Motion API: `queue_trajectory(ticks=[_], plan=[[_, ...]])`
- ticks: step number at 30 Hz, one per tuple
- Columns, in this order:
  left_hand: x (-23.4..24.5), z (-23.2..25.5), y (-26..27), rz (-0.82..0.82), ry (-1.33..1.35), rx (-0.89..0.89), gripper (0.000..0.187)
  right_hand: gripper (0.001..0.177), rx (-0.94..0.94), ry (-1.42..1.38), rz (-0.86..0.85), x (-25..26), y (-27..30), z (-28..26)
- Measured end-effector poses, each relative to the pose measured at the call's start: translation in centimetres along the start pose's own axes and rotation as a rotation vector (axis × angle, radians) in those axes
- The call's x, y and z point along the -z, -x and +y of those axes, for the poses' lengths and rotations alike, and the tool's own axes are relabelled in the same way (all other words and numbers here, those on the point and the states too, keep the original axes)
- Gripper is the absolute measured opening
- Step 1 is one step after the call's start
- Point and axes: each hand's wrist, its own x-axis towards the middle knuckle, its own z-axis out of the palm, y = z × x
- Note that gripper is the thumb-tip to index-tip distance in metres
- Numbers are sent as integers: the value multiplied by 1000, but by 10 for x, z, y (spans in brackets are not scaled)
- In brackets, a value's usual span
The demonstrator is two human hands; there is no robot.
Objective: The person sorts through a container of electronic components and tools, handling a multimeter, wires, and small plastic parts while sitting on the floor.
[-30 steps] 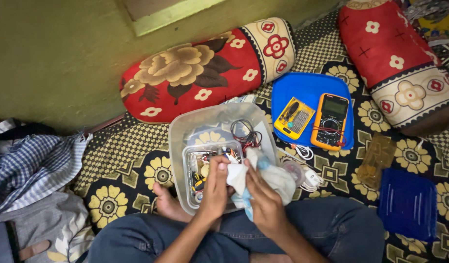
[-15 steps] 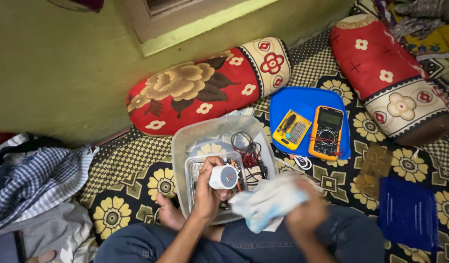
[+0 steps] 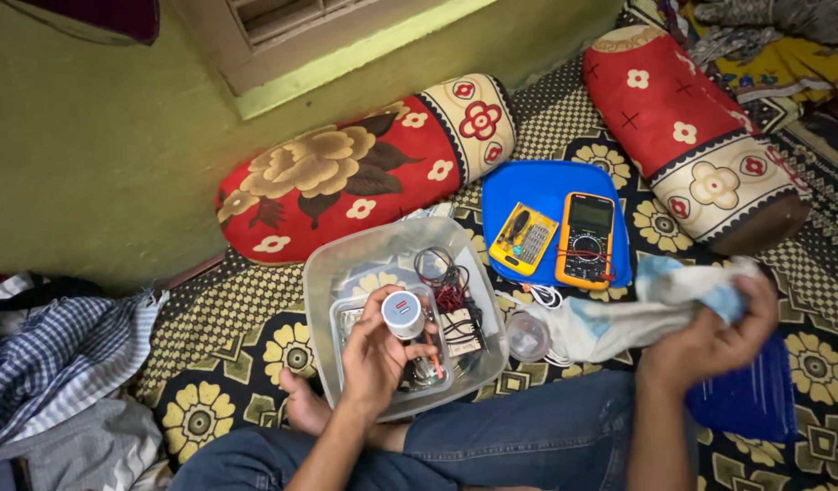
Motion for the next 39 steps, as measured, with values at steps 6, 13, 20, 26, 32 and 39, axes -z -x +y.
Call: queue_trajectory(ticks=[6,13,20,26,32,39], plan=[[18,-8,-4,157,-146,-14,31,36,-249,613,-574,-4,19,39],[34,-15,-7,189,-208,-73,25,35,-154,719,-656,-12,35,42],[40,-17,-8,197,-56,-96,28,29,-139,666,-634,-24,26,15],[35,-11,-9,259,-29,-42,28,15,-239,331,-494,-27,23,4],[27,-14,-12,236,-202,-19,32,13,-469,360,-726,-22,29,32],[27,-14,-14,366,-393,221,40,16,-440,528,-851,-31,34,22]])
